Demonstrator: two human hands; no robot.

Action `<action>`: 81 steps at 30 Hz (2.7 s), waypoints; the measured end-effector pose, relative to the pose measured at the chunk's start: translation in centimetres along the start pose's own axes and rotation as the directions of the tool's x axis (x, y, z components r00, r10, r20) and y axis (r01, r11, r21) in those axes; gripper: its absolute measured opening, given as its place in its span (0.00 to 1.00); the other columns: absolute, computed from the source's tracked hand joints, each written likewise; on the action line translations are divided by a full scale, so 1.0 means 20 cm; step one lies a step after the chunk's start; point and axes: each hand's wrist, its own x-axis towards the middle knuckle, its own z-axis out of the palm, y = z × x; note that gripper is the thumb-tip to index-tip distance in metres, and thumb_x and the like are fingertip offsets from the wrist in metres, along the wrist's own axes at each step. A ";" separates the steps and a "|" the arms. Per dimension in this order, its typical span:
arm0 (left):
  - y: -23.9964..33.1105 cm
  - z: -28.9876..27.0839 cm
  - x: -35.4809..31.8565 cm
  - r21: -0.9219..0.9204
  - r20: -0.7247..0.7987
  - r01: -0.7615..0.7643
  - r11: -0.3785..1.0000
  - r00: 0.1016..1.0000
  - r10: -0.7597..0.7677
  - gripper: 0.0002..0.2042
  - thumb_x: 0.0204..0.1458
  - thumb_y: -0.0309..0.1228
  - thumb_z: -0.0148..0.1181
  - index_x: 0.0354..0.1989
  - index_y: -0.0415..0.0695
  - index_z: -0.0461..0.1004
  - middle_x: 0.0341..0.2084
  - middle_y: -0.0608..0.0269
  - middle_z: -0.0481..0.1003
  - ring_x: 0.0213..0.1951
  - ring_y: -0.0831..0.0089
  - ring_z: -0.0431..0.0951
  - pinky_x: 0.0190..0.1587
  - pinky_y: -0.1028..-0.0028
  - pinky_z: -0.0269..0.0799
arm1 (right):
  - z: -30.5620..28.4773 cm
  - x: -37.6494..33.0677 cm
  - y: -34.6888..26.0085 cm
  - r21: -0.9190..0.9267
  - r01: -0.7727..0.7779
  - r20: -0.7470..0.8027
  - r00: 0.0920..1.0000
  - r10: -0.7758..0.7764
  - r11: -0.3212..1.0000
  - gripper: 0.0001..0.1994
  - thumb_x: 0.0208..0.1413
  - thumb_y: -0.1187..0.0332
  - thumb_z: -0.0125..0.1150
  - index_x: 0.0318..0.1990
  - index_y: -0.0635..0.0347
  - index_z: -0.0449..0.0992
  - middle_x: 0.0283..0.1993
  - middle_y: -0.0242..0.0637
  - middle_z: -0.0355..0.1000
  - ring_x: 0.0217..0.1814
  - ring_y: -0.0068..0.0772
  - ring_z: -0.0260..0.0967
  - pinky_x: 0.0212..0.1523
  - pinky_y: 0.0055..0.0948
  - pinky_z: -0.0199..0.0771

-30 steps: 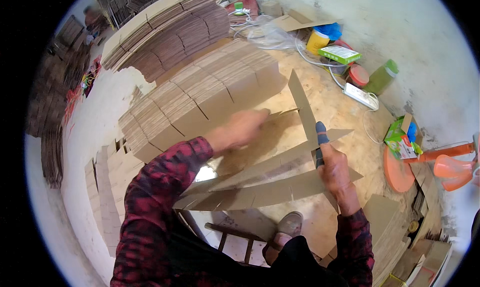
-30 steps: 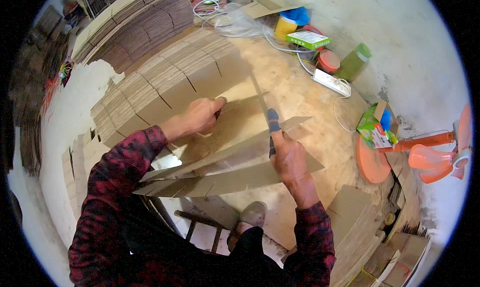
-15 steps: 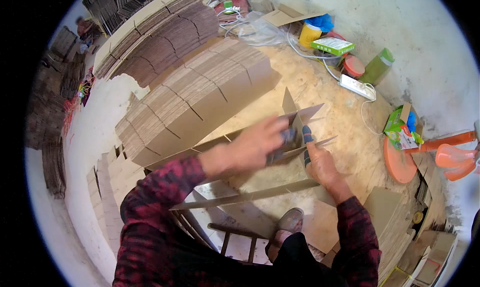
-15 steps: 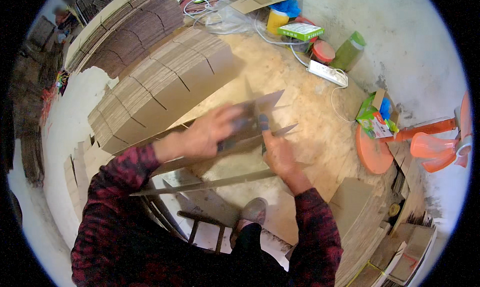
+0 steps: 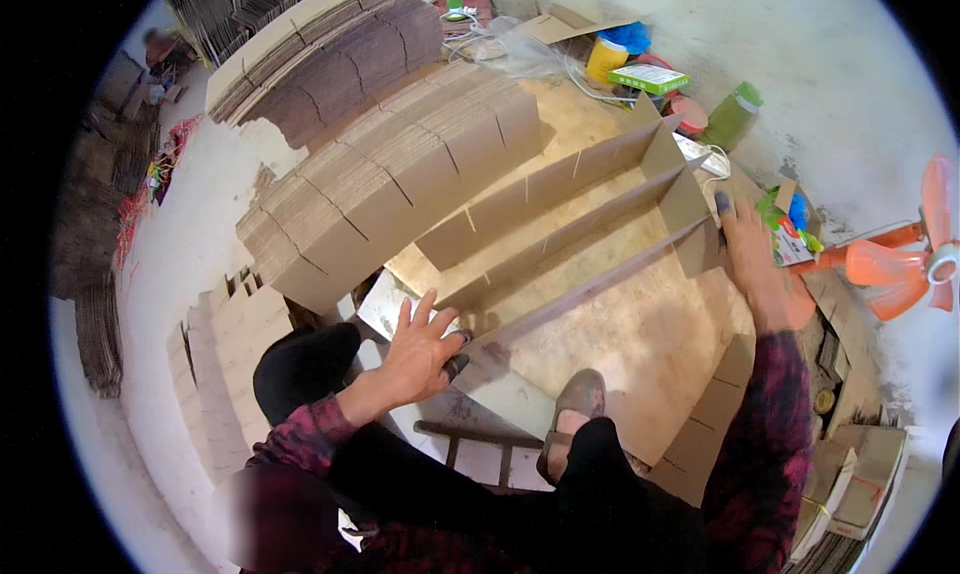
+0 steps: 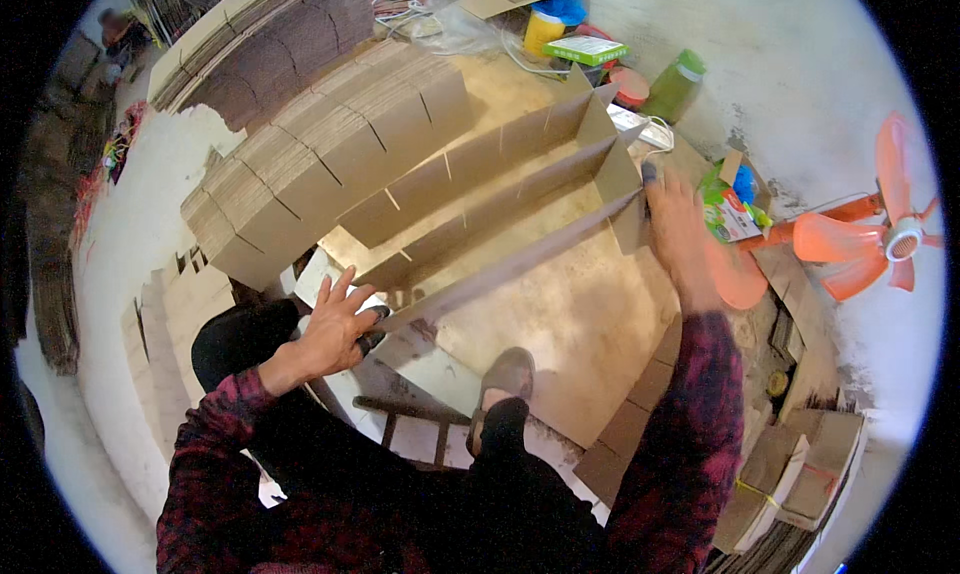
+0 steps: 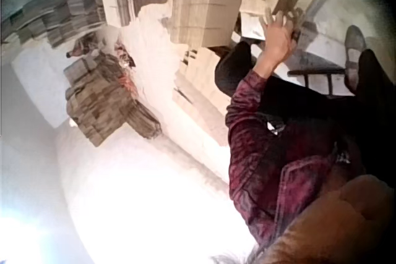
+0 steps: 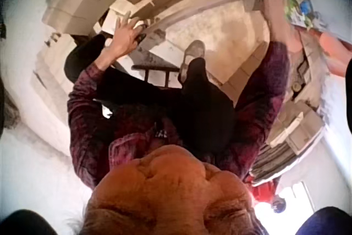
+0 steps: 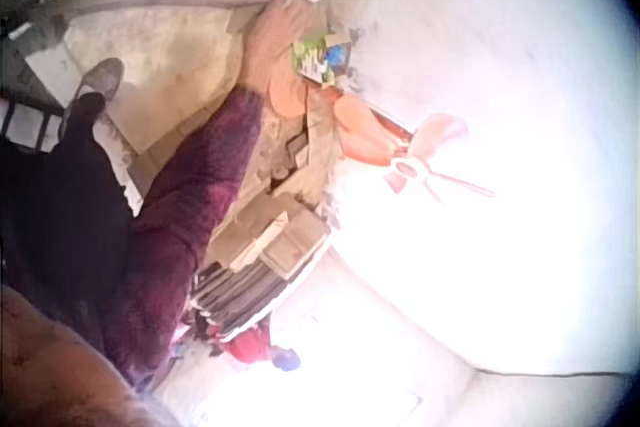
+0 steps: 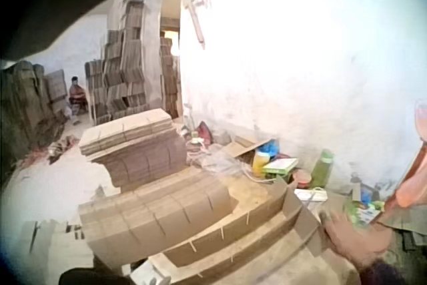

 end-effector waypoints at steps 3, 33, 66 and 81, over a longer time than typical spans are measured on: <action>0.07 0.08 0.02 0.005 -0.080 -0.038 0.999 0.996 0.038 0.21 0.29 0.23 0.61 0.39 0.42 0.75 0.55 0.50 0.63 0.63 0.40 0.52 0.62 0.37 0.45 | -0.08 -0.58 0.01 0.109 -0.091 0.070 0.994 0.084 0.990 0.24 0.46 0.79 0.55 0.55 0.64 0.67 0.53 0.52 0.65 0.58 0.58 0.61 0.55 0.46 0.64; 0.42 0.36 0.02 -0.335 -0.223 0.049 0.941 0.966 -0.130 0.08 0.40 0.17 0.48 0.31 0.37 0.62 0.22 0.41 0.72 0.30 0.40 0.74 0.32 0.51 0.67 | -0.40 -0.86 -0.50 0.823 -0.115 -0.028 0.970 0.240 0.557 0.28 0.57 0.78 0.54 0.65 0.67 0.56 0.63 0.49 0.63 0.64 0.34 0.60 0.62 0.30 0.58; 0.48 0.23 0.22 -0.303 -0.530 -0.104 0.947 0.845 -0.076 0.17 0.38 0.20 0.58 0.40 0.37 0.68 0.44 0.41 0.69 0.50 0.46 0.69 0.50 0.55 0.66 | -0.27 -0.42 -0.80 0.762 -0.005 0.185 0.960 -0.209 0.648 0.38 0.51 0.83 0.52 0.70 0.55 0.46 0.44 0.63 0.70 0.44 0.64 0.70 0.41 0.41 0.72; 0.16 0.28 0.20 -0.423 -0.342 0.120 0.898 0.897 -0.281 0.18 0.43 0.18 0.49 0.46 0.38 0.65 0.37 0.38 0.71 0.43 0.41 0.72 0.43 0.53 0.69 | -0.17 -0.49 -0.83 0.766 -0.004 0.261 0.916 -0.306 0.643 0.40 0.49 0.86 0.50 0.70 0.57 0.45 0.45 0.59 0.71 0.39 0.55 0.72 0.40 0.33 0.72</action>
